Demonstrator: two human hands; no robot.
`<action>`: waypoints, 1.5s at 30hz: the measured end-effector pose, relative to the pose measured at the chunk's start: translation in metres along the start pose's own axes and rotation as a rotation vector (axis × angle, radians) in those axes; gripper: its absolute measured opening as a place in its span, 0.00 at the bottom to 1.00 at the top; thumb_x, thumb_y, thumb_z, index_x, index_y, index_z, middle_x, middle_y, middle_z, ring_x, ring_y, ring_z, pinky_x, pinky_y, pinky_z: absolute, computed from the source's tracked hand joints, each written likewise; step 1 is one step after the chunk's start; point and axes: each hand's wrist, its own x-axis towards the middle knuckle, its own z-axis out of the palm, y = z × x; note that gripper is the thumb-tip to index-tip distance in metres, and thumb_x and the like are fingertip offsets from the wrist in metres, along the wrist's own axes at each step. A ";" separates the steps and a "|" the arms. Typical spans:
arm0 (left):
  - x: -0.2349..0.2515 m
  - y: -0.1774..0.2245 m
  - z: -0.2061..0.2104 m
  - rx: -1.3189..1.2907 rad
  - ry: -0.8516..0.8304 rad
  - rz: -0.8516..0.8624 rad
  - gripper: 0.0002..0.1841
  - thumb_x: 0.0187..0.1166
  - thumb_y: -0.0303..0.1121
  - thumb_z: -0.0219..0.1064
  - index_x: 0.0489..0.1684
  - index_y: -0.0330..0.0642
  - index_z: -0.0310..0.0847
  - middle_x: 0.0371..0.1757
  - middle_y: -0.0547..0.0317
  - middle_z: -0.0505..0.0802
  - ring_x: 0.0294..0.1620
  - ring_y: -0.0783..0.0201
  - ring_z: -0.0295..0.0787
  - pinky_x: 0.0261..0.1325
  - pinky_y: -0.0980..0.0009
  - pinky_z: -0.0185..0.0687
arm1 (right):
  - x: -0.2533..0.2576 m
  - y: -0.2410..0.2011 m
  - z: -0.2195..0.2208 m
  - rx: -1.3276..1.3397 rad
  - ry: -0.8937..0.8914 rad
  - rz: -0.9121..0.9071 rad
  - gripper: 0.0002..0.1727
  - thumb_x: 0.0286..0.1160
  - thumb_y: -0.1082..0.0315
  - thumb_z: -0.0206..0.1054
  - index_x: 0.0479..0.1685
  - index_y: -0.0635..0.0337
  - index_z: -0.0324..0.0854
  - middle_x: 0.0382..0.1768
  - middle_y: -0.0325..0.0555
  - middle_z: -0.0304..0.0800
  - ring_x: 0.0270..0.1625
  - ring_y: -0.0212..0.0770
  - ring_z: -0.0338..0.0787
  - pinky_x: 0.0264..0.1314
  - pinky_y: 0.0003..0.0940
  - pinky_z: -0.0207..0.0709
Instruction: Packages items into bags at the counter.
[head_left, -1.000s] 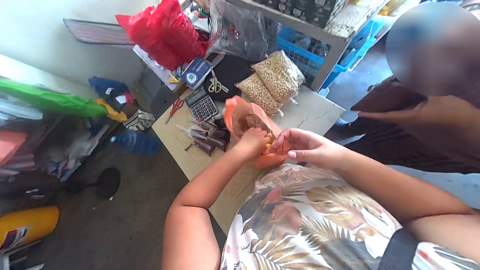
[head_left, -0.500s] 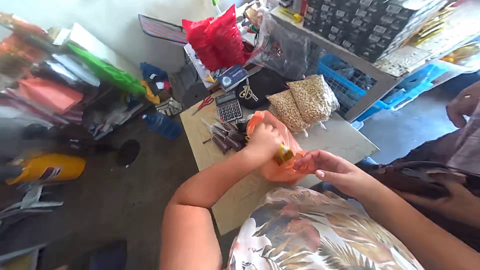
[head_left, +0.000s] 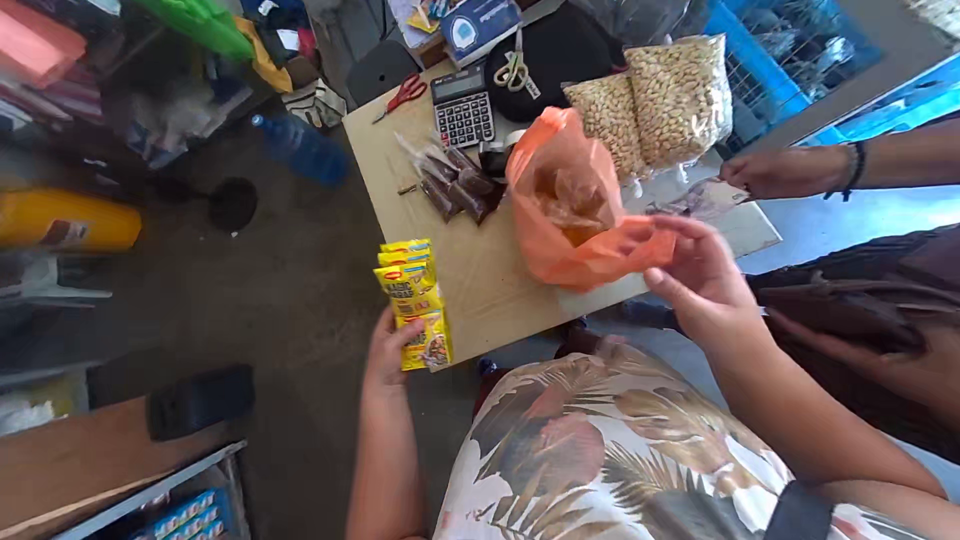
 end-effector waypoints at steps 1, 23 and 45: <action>-0.002 -0.024 -0.012 -0.115 -0.040 -0.065 0.27 0.72 0.25 0.59 0.75 0.34 0.64 0.46 0.53 0.96 0.42 0.63 0.97 0.46 0.64 0.97 | -0.008 0.001 0.009 -0.100 0.103 -0.038 0.38 0.75 0.56 0.71 0.83 0.55 0.59 0.74 0.37 0.78 0.71 0.32 0.83 0.72 0.33 0.82; 0.047 -0.026 -0.320 0.250 -0.447 -0.026 0.32 0.77 0.28 0.71 0.82 0.28 0.66 0.64 0.43 0.90 0.57 0.61 0.93 0.64 0.63 0.90 | -0.051 0.110 0.501 0.368 -0.341 0.678 0.26 0.76 0.71 0.69 0.73 0.64 0.70 0.54 0.45 0.92 0.53 0.36 0.94 0.59 0.36 0.90; 0.514 0.317 -0.233 0.523 -0.409 0.497 0.15 0.89 0.28 0.60 0.65 0.27 0.80 0.49 0.43 0.91 0.44 0.62 0.88 0.51 0.66 0.85 | 0.180 0.066 0.516 0.363 0.827 0.204 0.28 0.65 0.58 0.70 0.64 0.58 0.71 0.39 0.33 0.95 0.40 0.30 0.96 0.46 0.31 0.93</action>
